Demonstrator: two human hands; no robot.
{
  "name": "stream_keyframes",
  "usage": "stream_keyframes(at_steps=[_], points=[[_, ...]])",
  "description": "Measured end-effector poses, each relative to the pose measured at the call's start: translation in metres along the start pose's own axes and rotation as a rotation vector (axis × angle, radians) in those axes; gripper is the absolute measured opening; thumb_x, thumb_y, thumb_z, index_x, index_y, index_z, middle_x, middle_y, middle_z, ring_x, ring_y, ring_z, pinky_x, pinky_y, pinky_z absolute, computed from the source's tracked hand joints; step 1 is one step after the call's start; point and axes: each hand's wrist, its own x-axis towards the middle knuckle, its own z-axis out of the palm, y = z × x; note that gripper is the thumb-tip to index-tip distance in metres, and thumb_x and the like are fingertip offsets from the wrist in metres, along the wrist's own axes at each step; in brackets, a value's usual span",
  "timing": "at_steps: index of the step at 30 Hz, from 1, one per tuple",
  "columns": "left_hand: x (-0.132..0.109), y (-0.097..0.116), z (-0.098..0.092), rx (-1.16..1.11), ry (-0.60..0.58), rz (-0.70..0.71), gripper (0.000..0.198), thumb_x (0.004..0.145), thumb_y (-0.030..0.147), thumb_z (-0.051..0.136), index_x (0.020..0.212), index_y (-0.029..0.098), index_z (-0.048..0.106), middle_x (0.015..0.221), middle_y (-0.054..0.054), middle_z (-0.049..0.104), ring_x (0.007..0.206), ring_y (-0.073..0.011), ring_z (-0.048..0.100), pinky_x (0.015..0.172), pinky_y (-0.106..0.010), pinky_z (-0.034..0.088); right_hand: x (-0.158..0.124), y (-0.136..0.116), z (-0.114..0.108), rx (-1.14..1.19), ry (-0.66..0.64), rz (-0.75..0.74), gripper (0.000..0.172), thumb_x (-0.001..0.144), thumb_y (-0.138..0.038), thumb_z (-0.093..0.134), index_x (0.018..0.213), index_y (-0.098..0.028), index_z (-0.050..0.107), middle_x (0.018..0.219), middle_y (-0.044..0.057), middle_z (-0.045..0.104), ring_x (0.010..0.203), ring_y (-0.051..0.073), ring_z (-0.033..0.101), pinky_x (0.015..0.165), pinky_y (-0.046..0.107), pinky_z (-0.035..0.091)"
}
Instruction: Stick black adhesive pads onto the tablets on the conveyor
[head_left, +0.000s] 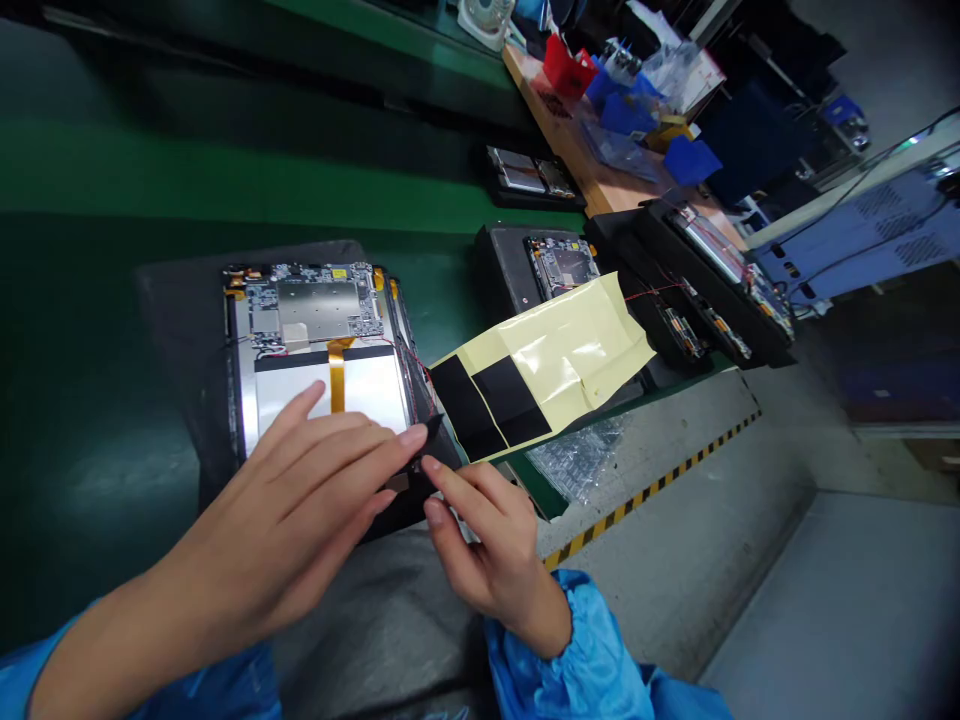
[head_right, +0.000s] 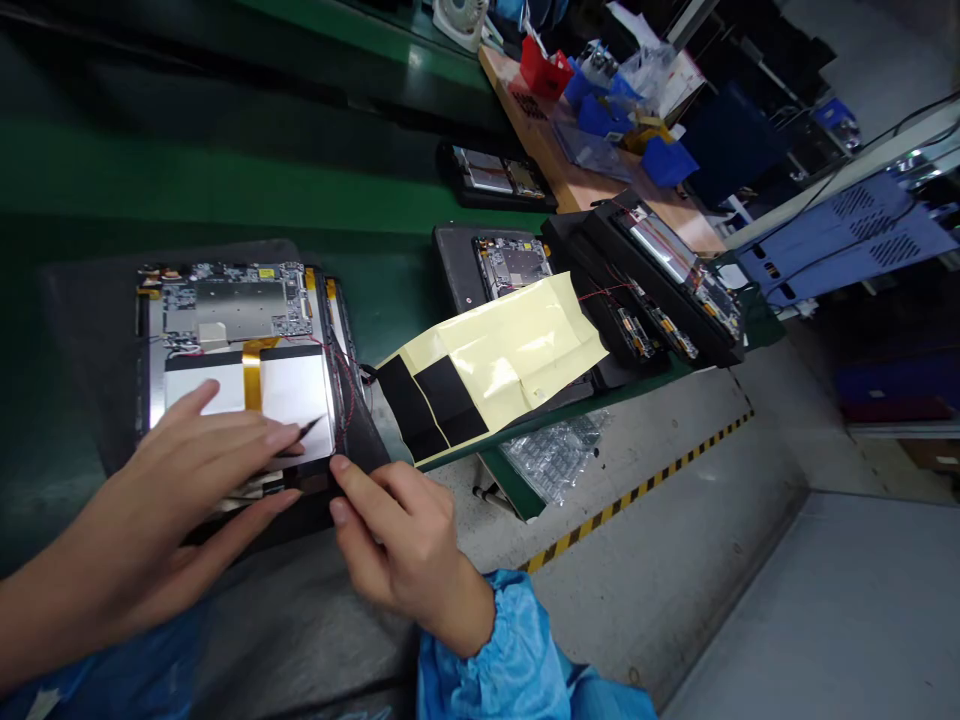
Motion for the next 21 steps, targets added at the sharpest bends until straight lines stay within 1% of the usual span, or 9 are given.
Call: stream_keyframes(at_steps=[3,4,6,8,11,15,17,19,21], points=[[-0.015,0.002,0.001,-0.075,0.037,-0.054,0.086,0.108,0.015,0.057,0.178,0.044,0.017,0.148,0.001,0.071,0.130,-0.0208,0.074,0.128,-0.042,0.055,0.010,0.000,-0.001,-0.053,-0.021,-0.039,0.032,0.109,-0.019,0.058,0.134,-0.013,0.077,0.081,0.004,0.068,0.064,0.016,0.062,0.053,0.028,0.051],[-0.019,0.001,0.001,-0.079,0.009,-0.069,0.085,0.108,0.017,0.057,0.178,0.044,0.017,0.150,0.000,0.070,0.130,-0.0212,0.075,0.123,-0.038,0.059,0.012,0.001,-0.001,-0.070,-0.036,-0.057,0.030,0.110,-0.020,0.057,0.129,-0.012,0.079,0.080,0.004,0.067,0.063,0.015,0.061,0.052,0.028,0.049],[-0.028,-0.003,0.004,-0.060,-0.065,-0.080,0.083,0.109,0.019,0.056,0.177,0.046,0.018,0.153,-0.001,0.069,0.126,-0.0221,0.078,0.117,-0.036,0.063,0.016,0.003,-0.002,-0.115,-0.073,-0.092,0.028,0.112,-0.023,0.057,0.122,-0.012,0.080,0.079,0.005,0.068,0.063,0.015,0.061,0.052,0.029,0.048],[-0.032,-0.008,0.008,-0.018,-0.121,-0.056,0.083,0.110,0.019,0.056,0.178,0.045,0.017,0.154,-0.002,0.069,0.124,-0.0229,0.079,0.117,-0.038,0.064,0.017,0.004,-0.002,-0.163,-0.109,-0.114,0.026,0.112,-0.025,0.058,0.119,-0.013,0.080,0.079,0.005,0.070,0.064,0.016,0.062,0.053,0.029,0.049],[-0.029,-0.008,0.011,0.046,-0.089,-0.022,0.084,0.110,0.016,0.055,0.180,0.037,0.013,0.150,-0.006,0.071,0.131,-0.0238,0.076,0.123,-0.040,0.059,0.017,0.005,-0.001,-0.177,-0.130,-0.137,0.023,0.112,-0.021,0.058,0.115,-0.012,0.078,0.080,0.007,0.073,0.067,0.017,0.065,0.056,0.029,0.053],[-0.017,-0.003,0.008,0.118,-0.044,0.103,0.088,0.105,0.002,0.050,0.181,0.024,0.011,0.145,-0.007,0.073,0.134,-0.0196,0.071,0.133,-0.036,0.045,0.021,0.007,0.001,-0.131,-0.145,-0.146,0.024,0.110,-0.016,0.055,0.095,-0.016,0.074,0.081,0.008,0.075,0.071,0.018,0.068,0.061,0.030,0.057],[-0.013,-0.002,0.006,0.133,-0.049,0.132,0.088,0.104,0.000,0.049,0.181,0.022,0.012,0.145,-0.007,0.073,0.135,-0.0189,0.070,0.135,-0.035,0.042,0.024,0.009,0.000,-0.086,-0.163,-0.114,0.027,0.110,-0.016,0.055,0.089,-0.018,0.071,0.080,0.007,0.074,0.071,0.018,0.067,0.062,0.030,0.056],[-0.013,-0.001,0.004,0.109,-0.061,0.118,0.086,0.105,0.002,0.049,0.181,0.023,0.012,0.146,-0.007,0.072,0.136,-0.0199,0.069,0.134,-0.036,0.043,0.026,0.012,-0.002,-0.009,-0.148,-0.073,0.022,0.110,-0.016,0.054,0.098,-0.017,0.073,0.082,0.006,0.075,0.070,0.017,0.067,0.063,0.029,0.057],[-0.013,-0.001,0.004,0.078,-0.079,0.078,0.085,0.107,0.005,0.046,0.181,0.026,0.011,0.148,-0.006,0.070,0.139,-0.0212,0.068,0.133,-0.039,0.046,0.025,0.013,-0.004,0.032,-0.115,-0.073,0.021,0.110,-0.015,0.055,0.116,-0.016,0.075,0.085,0.006,0.076,0.070,0.016,0.068,0.062,0.028,0.058]])
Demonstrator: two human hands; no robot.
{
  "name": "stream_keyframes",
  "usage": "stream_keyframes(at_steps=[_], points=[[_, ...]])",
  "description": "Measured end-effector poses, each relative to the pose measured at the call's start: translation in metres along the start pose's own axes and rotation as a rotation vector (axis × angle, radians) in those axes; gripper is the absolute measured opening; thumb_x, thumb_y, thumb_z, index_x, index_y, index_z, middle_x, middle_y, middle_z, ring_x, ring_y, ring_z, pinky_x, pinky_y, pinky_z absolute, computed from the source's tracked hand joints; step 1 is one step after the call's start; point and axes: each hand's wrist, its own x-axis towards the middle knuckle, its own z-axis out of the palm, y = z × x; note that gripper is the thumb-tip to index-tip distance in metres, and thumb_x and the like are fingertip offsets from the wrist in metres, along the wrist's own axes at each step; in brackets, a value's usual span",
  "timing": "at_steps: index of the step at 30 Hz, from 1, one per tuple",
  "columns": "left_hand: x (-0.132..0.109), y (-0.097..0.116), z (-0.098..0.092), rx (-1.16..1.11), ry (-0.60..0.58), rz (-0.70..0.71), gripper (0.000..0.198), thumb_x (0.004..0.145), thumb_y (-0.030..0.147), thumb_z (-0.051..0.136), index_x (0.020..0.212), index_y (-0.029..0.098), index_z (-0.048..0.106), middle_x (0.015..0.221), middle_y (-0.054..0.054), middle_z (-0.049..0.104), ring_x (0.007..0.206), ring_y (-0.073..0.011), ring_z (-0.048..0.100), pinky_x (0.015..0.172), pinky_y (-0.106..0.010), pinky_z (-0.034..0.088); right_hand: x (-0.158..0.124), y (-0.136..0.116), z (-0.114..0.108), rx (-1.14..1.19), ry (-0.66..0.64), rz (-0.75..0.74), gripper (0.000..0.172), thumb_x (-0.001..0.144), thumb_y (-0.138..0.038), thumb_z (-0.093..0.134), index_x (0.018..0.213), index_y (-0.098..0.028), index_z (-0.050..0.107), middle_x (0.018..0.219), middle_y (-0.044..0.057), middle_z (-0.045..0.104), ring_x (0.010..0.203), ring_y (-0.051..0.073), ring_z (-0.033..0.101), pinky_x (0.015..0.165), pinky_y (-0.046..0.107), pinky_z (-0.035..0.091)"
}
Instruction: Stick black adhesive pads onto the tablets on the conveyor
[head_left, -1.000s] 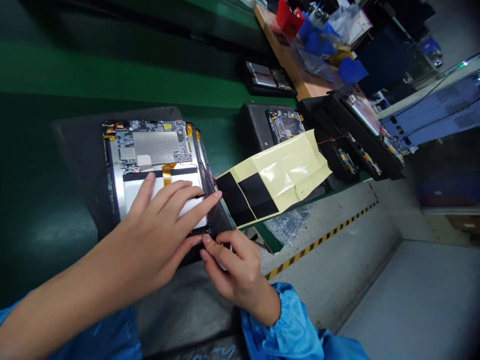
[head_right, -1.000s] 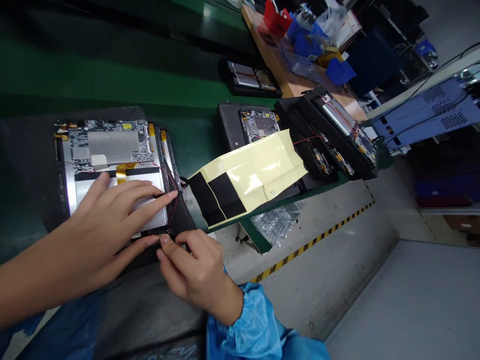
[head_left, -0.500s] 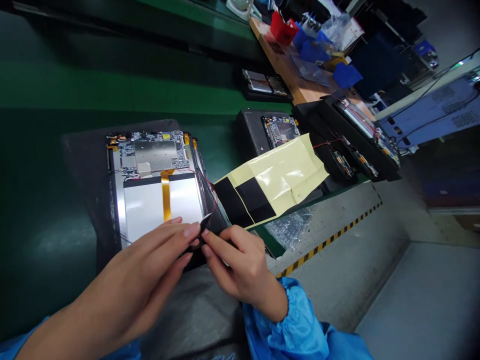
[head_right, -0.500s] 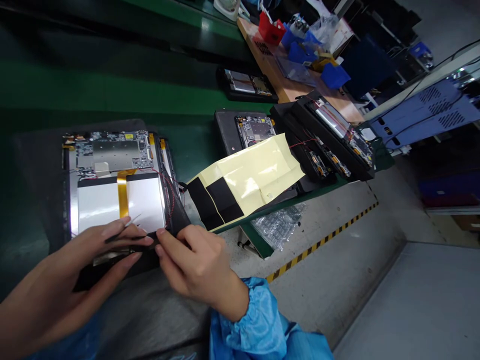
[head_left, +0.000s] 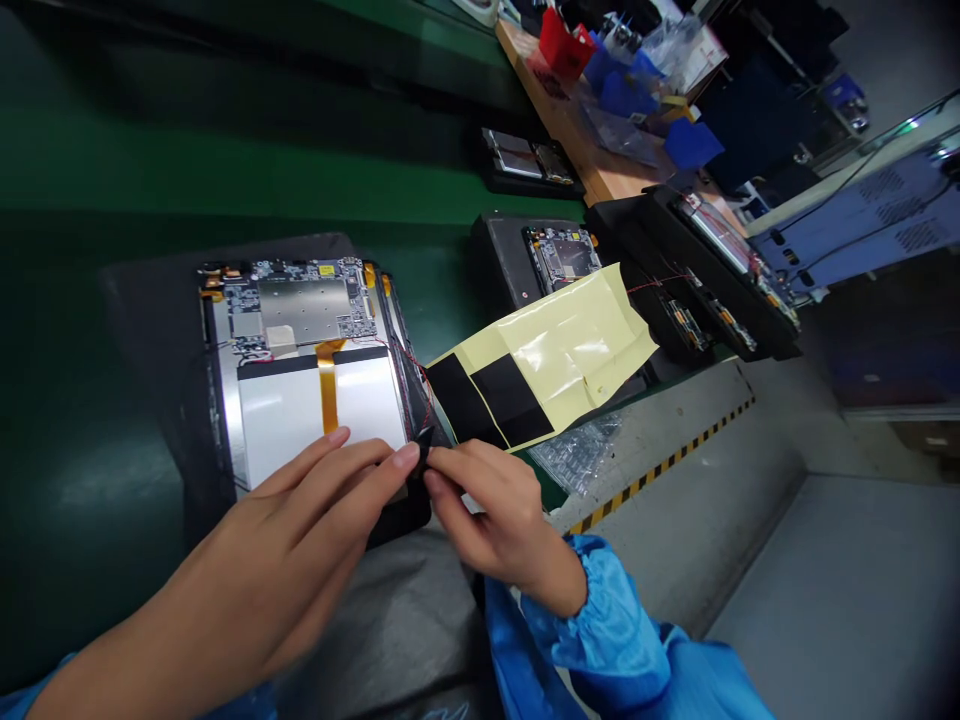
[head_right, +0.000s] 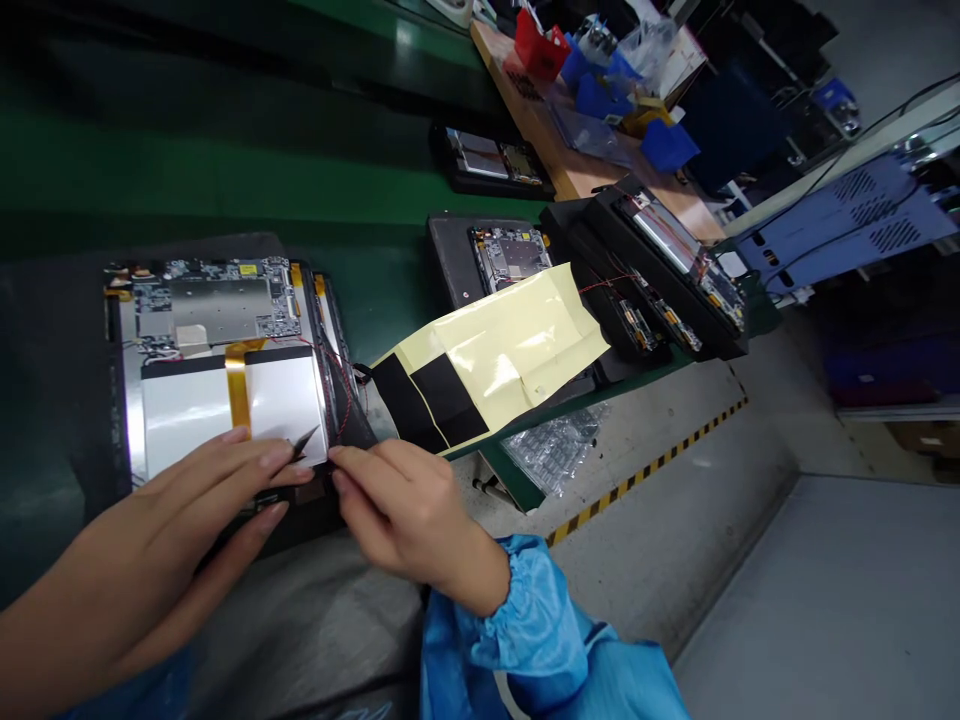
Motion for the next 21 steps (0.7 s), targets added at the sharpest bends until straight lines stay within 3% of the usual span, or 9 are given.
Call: stream_keyframes(at_steps=[2,7,9,11,15,18,21], points=[[-0.001,0.001,0.000,-0.015,-0.018,-0.028,0.085,0.107,0.005,0.045,0.181,0.029,0.010,0.149,-0.005,0.069,0.140,-0.0216,0.067,0.134,-0.040,0.045,-0.003,0.000,-0.001,-0.049,-0.002,-0.046,0.024,0.109,-0.016,0.057,0.125,-0.014,0.075,0.085,0.006,0.075,0.069,0.017,0.066,0.059,0.030,0.057],[-0.003,-0.001,0.001,-0.021,-0.036,0.004,0.086,0.105,0.003,0.047,0.180,0.029,0.015,0.150,-0.004,0.069,0.144,-0.0192,0.063,0.139,-0.037,0.035,-0.011,-0.002,0.000,-0.187,-0.080,-0.008,0.027,0.111,-0.021,0.056,0.117,-0.011,0.081,0.081,0.007,0.071,0.068,0.019,0.060,0.057,0.032,0.052],[-0.004,-0.002,0.000,-0.070,-0.034,-0.045,0.078,0.108,0.010,0.049,0.179,0.030,0.021,0.151,-0.005,0.069,0.145,-0.0203,0.063,0.140,-0.041,0.035,-0.012,-0.002,-0.001,-0.110,-0.053,0.003,0.029,0.112,-0.021,0.056,0.116,-0.011,0.082,0.082,0.008,0.072,0.069,0.018,0.062,0.059,0.031,0.054],[-0.003,0.000,-0.004,-0.156,-0.026,-0.136,0.069,0.112,0.024,0.052,0.176,0.031,0.028,0.146,-0.005,0.072,0.143,-0.0221,0.066,0.136,-0.042,0.043,-0.011,-0.003,-0.004,0.053,-0.008,0.020,0.027,0.111,-0.020,0.057,0.113,-0.011,0.083,0.085,0.008,0.075,0.073,0.018,0.067,0.064,0.030,0.058],[0.005,0.010,-0.019,-0.410,0.056,-0.359,0.050,0.114,0.036,0.052,0.163,0.040,0.045,0.115,0.002,0.083,0.112,-0.0165,0.082,0.099,-0.023,0.068,0.005,-0.009,-0.016,0.297,0.149,0.166,0.021,0.108,-0.019,0.066,0.120,-0.019,0.082,0.091,0.005,0.077,0.078,0.016,0.071,0.068,0.028,0.061],[0.014,0.017,-0.027,-0.580,0.137,-0.435,0.034,0.114,0.036,0.053,0.146,0.046,0.060,0.104,0.005,0.082,0.085,-0.0117,0.083,0.080,-0.017,0.069,0.028,-0.016,-0.027,0.388,0.173,0.216,0.025,0.105,-0.027,0.075,0.129,-0.023,0.081,0.099,0.004,0.073,0.082,0.015,0.068,0.067,0.026,0.060],[0.022,0.018,-0.031,-0.704,0.175,-0.460,0.023,0.112,0.041,0.059,0.131,0.043,0.072,0.096,0.005,0.083,0.073,-0.0121,0.081,0.070,-0.016,0.068,0.051,-0.023,-0.037,0.445,0.076,0.186,0.025,0.101,-0.032,0.081,0.124,-0.022,0.082,0.106,0.006,0.072,0.088,0.015,0.068,0.069,0.025,0.059]])
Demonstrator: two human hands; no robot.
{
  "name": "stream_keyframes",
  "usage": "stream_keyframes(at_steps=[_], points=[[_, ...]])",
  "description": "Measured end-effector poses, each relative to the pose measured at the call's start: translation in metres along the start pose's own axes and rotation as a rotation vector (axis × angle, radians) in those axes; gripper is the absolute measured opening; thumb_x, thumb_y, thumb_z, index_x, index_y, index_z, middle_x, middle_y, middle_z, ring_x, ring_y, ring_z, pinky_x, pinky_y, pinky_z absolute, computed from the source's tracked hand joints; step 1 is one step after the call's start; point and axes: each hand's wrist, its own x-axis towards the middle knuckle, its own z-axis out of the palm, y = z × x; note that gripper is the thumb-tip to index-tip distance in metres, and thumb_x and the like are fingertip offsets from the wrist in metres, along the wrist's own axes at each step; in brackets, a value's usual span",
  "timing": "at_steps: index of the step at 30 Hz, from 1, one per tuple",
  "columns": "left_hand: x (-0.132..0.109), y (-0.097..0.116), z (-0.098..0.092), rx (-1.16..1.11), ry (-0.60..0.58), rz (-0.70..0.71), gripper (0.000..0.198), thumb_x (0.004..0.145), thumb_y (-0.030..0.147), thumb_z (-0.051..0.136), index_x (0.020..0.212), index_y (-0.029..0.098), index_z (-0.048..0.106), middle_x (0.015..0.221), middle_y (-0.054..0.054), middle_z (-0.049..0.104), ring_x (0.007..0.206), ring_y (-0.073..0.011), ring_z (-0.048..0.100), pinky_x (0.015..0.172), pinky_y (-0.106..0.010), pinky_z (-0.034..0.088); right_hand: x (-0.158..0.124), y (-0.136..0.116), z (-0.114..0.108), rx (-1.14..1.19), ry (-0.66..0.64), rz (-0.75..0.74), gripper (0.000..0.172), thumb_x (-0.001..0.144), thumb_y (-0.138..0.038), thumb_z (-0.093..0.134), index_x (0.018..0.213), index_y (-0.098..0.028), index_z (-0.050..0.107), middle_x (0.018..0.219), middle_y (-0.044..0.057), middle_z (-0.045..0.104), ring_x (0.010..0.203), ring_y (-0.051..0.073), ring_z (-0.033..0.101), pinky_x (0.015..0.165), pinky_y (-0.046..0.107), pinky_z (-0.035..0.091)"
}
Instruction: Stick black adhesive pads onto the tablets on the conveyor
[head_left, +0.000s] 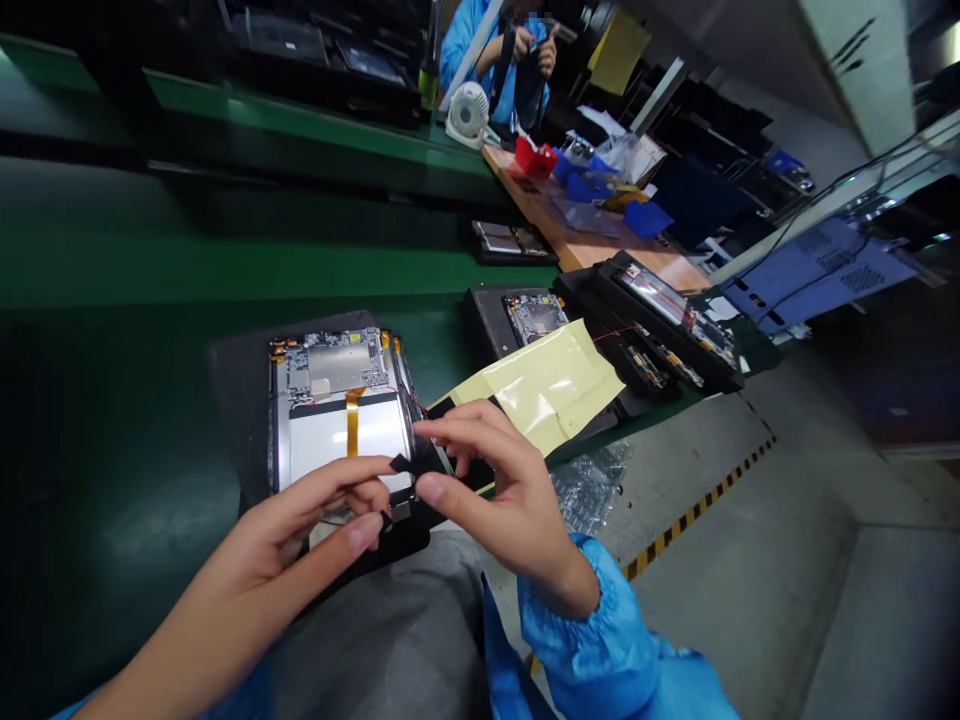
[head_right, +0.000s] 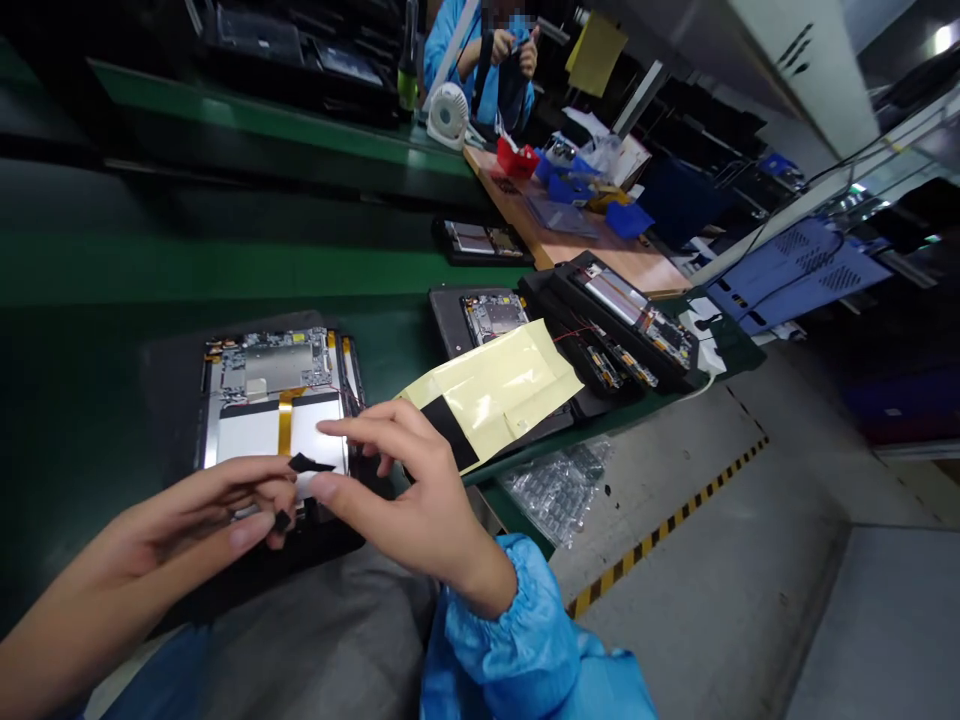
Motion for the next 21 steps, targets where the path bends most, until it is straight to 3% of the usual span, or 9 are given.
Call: stream_keyframes(at_steps=[3,5,10,12,15,17,18,21], points=[[0.006,0.006,0.002,-0.054,0.006,-0.070,0.028,0.107,0.055,0.064,0.119,0.036,0.081,0.084,0.002,0.082,0.070,-0.0159,0.081,0.065,-0.019,0.068,0.014,-0.009,-0.004,0.003,-0.096,0.029,0.018,0.098,-0.034,0.085,0.111,-0.022,0.086,0.106,0.005,0.073,0.091,0.015,0.068,0.071,0.026,0.058],[0.008,0.009,0.006,-0.029,0.015,-0.130,0.036,0.101,0.063,0.068,0.112,0.033,0.085,0.079,0.000,0.080,0.075,-0.0187,0.081,0.071,-0.022,0.069,0.019,-0.013,-0.006,0.017,-0.144,0.064,0.013,0.097,-0.034,0.087,0.101,-0.022,0.087,0.101,0.004,0.073,0.090,0.016,0.068,0.069,0.025,0.056],[0.005,0.008,0.010,0.101,-0.001,-0.148,0.037,0.102,0.062,0.067,0.113,0.034,0.087,0.107,-0.003,0.084,0.099,-0.0220,0.081,0.090,-0.025,0.067,0.020,-0.017,-0.013,0.004,-0.197,0.026,0.010,0.097,-0.026,0.086,0.089,-0.020,0.083,0.091,0.003,0.074,0.083,0.015,0.068,0.068,0.027,0.053],[0.007,0.004,0.005,0.166,0.012,-0.160,0.041,0.102,0.065,0.064,0.117,0.034,0.086,0.106,-0.003,0.083,0.097,-0.0225,0.080,0.088,-0.027,0.067,0.015,-0.018,-0.018,-0.033,-0.100,-0.098,0.006,0.098,-0.020,0.082,0.093,-0.022,0.082,0.093,0.003,0.074,0.087,0.017,0.070,0.076,0.030,0.057],[0.024,-0.002,-0.008,0.282,0.088,-0.185,0.051,0.102,0.068,0.060,0.132,0.031,0.078,0.091,-0.002,0.079,0.090,-0.0253,0.078,0.082,-0.033,0.067,0.002,-0.014,-0.026,-0.030,0.216,-0.276,0.010,0.100,-0.019,0.080,0.101,-0.028,0.083,0.099,0.003,0.072,0.093,0.019,0.070,0.084,0.035,0.060],[0.047,-0.007,-0.013,0.410,0.104,-0.043,0.052,0.105,0.061,0.057,0.141,0.028,0.072,0.104,-0.006,0.080,0.104,-0.0294,0.077,0.096,-0.043,0.065,-0.006,-0.006,-0.028,0.003,0.394,-0.280,0.014,0.101,-0.024,0.080,0.110,-0.034,0.083,0.109,0.004,0.072,0.106,0.021,0.070,0.091,0.036,0.060],[0.060,-0.010,-0.013,0.473,0.058,0.077,0.050,0.106,0.056,0.055,0.144,0.027,0.069,0.119,-0.008,0.080,0.116,-0.0316,0.075,0.108,-0.050,0.061,-0.009,-0.001,-0.027,0.016,0.433,-0.244,0.020,0.101,-0.026,0.080,0.118,-0.036,0.082,0.118,0.004,0.072,0.113,0.022,0.069,0.094,0.036,0.061],[0.101,-0.023,-0.006,0.559,-0.241,0.354,0.048,0.109,0.041,0.051,0.154,0.027,0.061,0.155,-0.012,0.066,0.141,-0.0351,0.062,0.126,-0.061,0.043,-0.018,0.018,-0.016,0.052,0.391,-0.078,0.051,0.103,-0.024,0.076,0.149,-0.043,0.067,0.146,0.005,0.067,0.130,0.022,0.067,0.098,0.034,0.062]])
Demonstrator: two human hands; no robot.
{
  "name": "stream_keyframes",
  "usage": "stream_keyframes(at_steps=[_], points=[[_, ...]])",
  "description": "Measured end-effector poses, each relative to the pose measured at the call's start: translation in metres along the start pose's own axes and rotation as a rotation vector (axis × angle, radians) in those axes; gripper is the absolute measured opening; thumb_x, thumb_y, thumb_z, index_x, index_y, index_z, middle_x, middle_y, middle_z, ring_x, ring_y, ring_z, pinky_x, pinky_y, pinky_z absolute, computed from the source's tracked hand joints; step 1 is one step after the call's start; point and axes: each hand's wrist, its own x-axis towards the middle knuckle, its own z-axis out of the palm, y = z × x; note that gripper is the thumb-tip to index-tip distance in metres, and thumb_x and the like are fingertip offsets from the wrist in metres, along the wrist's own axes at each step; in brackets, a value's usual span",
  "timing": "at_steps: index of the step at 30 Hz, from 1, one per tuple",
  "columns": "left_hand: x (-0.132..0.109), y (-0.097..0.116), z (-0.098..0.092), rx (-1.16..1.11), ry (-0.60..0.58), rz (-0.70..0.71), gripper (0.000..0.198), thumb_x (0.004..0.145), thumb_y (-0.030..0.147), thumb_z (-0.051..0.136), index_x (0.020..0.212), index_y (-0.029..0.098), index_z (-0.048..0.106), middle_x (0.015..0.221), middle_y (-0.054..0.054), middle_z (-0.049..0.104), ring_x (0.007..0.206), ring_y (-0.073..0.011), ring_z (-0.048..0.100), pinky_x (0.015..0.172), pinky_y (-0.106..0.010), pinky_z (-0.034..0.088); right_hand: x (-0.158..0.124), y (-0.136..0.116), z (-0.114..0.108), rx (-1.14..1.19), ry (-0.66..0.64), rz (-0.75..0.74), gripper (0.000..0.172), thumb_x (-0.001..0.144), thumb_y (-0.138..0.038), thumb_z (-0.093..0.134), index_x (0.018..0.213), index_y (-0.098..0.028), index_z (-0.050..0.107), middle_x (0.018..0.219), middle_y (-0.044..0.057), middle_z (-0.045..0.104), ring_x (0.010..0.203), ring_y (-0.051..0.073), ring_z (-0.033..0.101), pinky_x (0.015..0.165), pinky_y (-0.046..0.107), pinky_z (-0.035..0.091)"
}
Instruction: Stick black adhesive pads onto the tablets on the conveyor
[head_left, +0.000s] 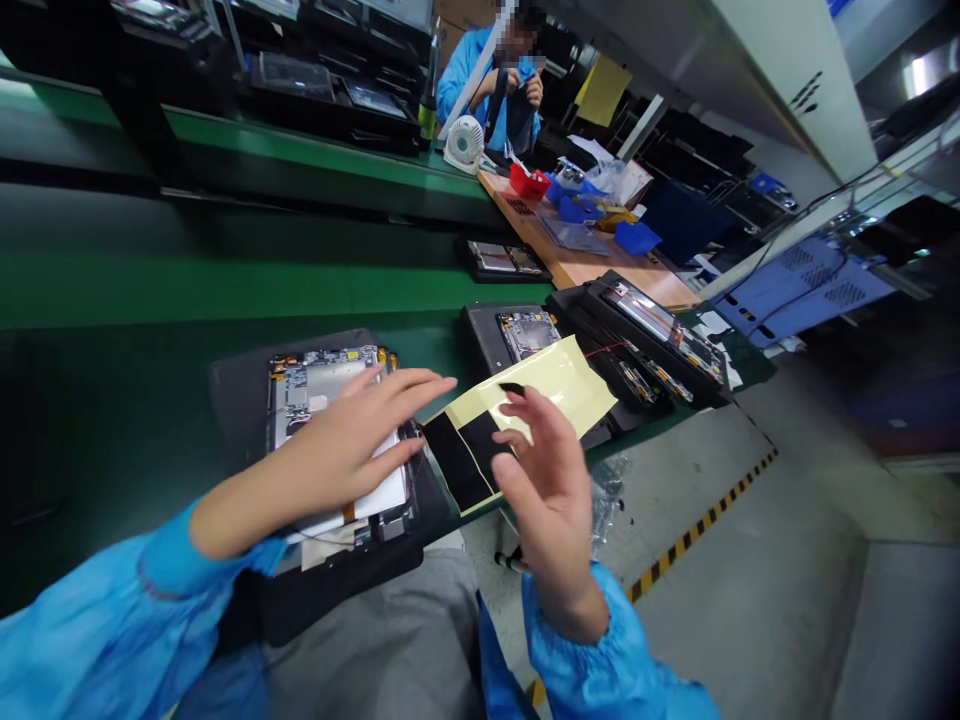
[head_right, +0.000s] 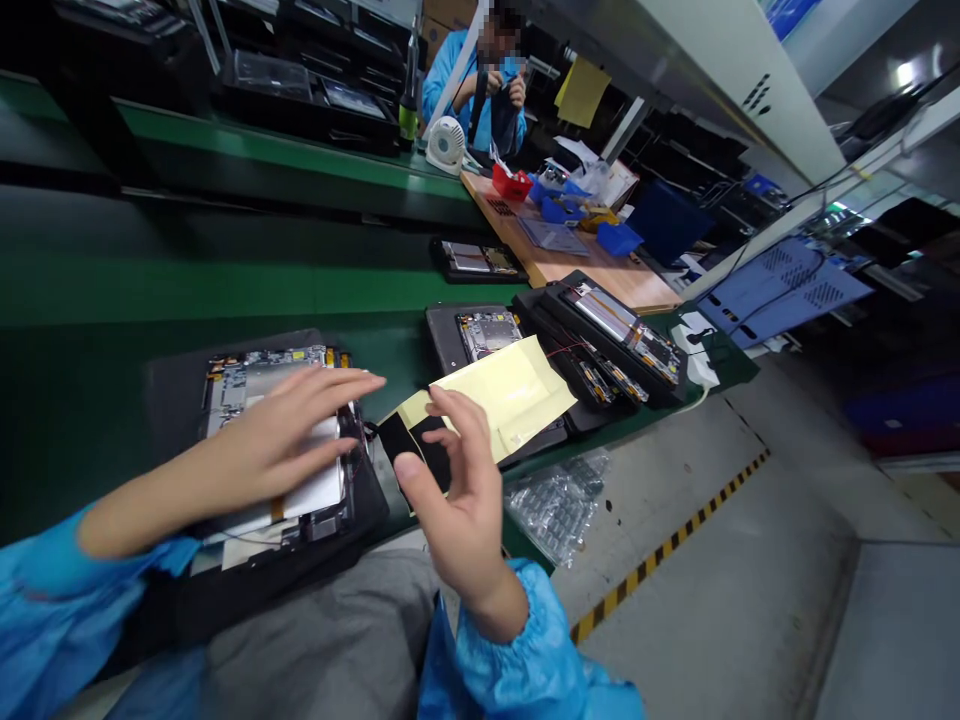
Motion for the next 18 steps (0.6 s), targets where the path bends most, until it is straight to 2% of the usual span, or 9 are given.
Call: stream_keyframes(at_steps=[3,6,8,13,18], points=[[0.026,-0.016,0.009,-0.074,-0.207,0.050,0.054,0.108,0.031,0.050,0.162,0.027,0.051,0.158,-0.014,0.061,0.139,-0.0324,0.062,0.119,-0.052,0.051,-0.015,0.017,0.012,-0.047,-0.055,0.092,0.070,0.103,-0.018,0.073,0.164,-0.044,0.052,0.148,0.005,0.070,0.133,0.021,0.069,0.106,0.034,0.060],[0.037,-0.024,0.005,-0.194,-0.331,0.020,0.060,0.105,0.019,0.047,0.164,0.026,0.047,0.150,-0.013,0.063,0.128,-0.0249,0.068,0.107,-0.036,0.056,-0.028,0.031,0.023,-0.129,-0.095,0.118,0.070,0.102,-0.016,0.072,0.165,-0.037,0.049,0.127,0.004,0.079,0.121,0.020,0.075,0.112,0.037,0.058],[0.039,-0.028,-0.002,-0.218,-0.397,0.010,0.061,0.104,0.016,0.046,0.164,0.028,0.048,0.145,-0.010,0.065,0.123,-0.0221,0.069,0.103,-0.030,0.055,-0.034,0.038,0.030,-0.178,-0.131,0.130,0.068,0.102,-0.016,0.071,0.164,-0.032,0.048,0.119,0.004,0.082,0.113,0.021,0.079,0.110,0.039,0.059],[0.044,-0.035,-0.015,-0.172,-0.448,-0.044,0.056,0.107,0.021,0.044,0.162,0.030,0.053,0.135,-0.009,0.069,0.108,-0.0207,0.071,0.095,-0.027,0.055,-0.044,0.045,0.042,-0.310,-0.182,0.061,0.068,0.102,-0.013,0.068,0.164,-0.031,0.048,0.124,0.007,0.083,0.117,0.025,0.079,0.105,0.042,0.062],[0.043,-0.039,-0.010,-0.115,-0.419,-0.007,0.060,0.103,0.014,0.042,0.159,0.029,0.056,0.131,-0.008,0.070,0.115,-0.0225,0.070,0.103,-0.031,0.053,-0.046,0.042,0.048,-0.442,-0.149,-0.118,0.062,0.102,-0.007,0.064,0.159,-0.029,0.054,0.119,0.008,0.084,0.112,0.026,0.075,0.098,0.043,0.062]])
